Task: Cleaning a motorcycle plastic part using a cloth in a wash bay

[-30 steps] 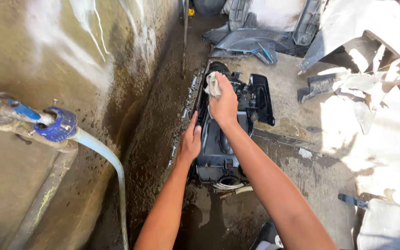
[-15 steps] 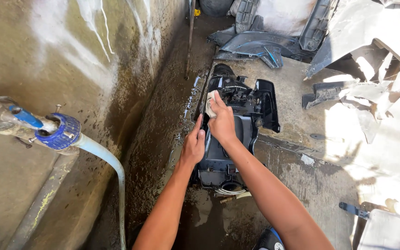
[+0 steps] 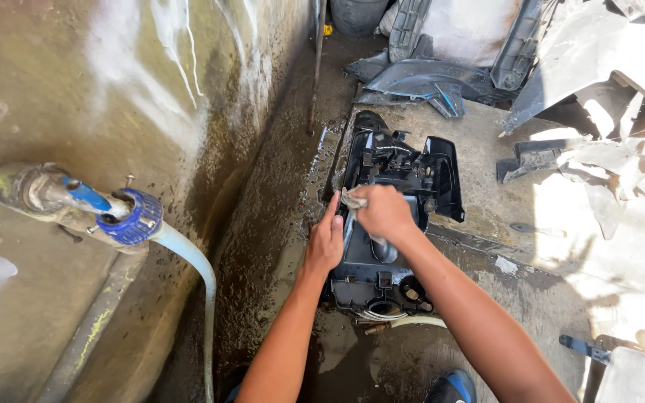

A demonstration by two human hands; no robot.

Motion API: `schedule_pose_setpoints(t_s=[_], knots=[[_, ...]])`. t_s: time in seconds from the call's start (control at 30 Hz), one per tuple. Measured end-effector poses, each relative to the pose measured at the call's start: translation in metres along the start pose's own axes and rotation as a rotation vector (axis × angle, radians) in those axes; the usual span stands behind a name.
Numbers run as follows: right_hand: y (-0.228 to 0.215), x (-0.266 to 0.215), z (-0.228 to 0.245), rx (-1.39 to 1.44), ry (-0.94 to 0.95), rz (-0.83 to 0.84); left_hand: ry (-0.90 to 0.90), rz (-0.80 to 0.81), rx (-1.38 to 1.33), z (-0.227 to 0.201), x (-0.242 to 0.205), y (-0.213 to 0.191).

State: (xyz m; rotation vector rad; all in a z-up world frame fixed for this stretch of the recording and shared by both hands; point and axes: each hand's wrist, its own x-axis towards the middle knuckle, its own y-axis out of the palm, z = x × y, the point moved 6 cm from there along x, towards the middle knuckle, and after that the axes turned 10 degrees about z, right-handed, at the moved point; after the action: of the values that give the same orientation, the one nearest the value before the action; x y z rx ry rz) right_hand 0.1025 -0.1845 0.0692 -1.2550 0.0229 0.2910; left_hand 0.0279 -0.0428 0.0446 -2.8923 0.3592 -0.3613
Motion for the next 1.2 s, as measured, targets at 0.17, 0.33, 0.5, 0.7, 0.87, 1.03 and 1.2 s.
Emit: schedule_pose_setpoints(t_s=[0.17, 0.33, 0.5, 0.7, 0.87, 1.03, 1.2], knots=[[-0.054, 0.018, 0.009, 0.024, 0.105, -0.314, -0.018, -0.018, 0.004, 0.002, 0.002, -0.002], [-0.038, 0.041, 0.014, 0.210, 0.121, -0.254, -0.028, -0.024, -0.022, 0.012, 0.002, -0.005], [-0.024, 0.035, 0.003, 0.060, 0.193, -0.129, -0.044, 0.006, -0.041, 0.015, 0.001, -0.004], [-0.030, 0.033, -0.011, -0.124, 0.150, -0.060, -0.033, 0.001, 0.009, 0.004, 0.001, -0.005], [-0.057, 0.025, 0.004, -0.013, 0.159, -0.182, -0.038, 0.007, 0.025, -0.004, 0.001, -0.007], [-0.034, 0.010, 0.023, -0.045, 0.081, -0.166, -0.048, -0.009, 0.007, 0.010, 0.005, -0.005], [-0.020, 0.038, -0.017, -0.210, -0.061, -0.165, -0.046, -0.021, 0.009, 0.010, 0.003, -0.005]])
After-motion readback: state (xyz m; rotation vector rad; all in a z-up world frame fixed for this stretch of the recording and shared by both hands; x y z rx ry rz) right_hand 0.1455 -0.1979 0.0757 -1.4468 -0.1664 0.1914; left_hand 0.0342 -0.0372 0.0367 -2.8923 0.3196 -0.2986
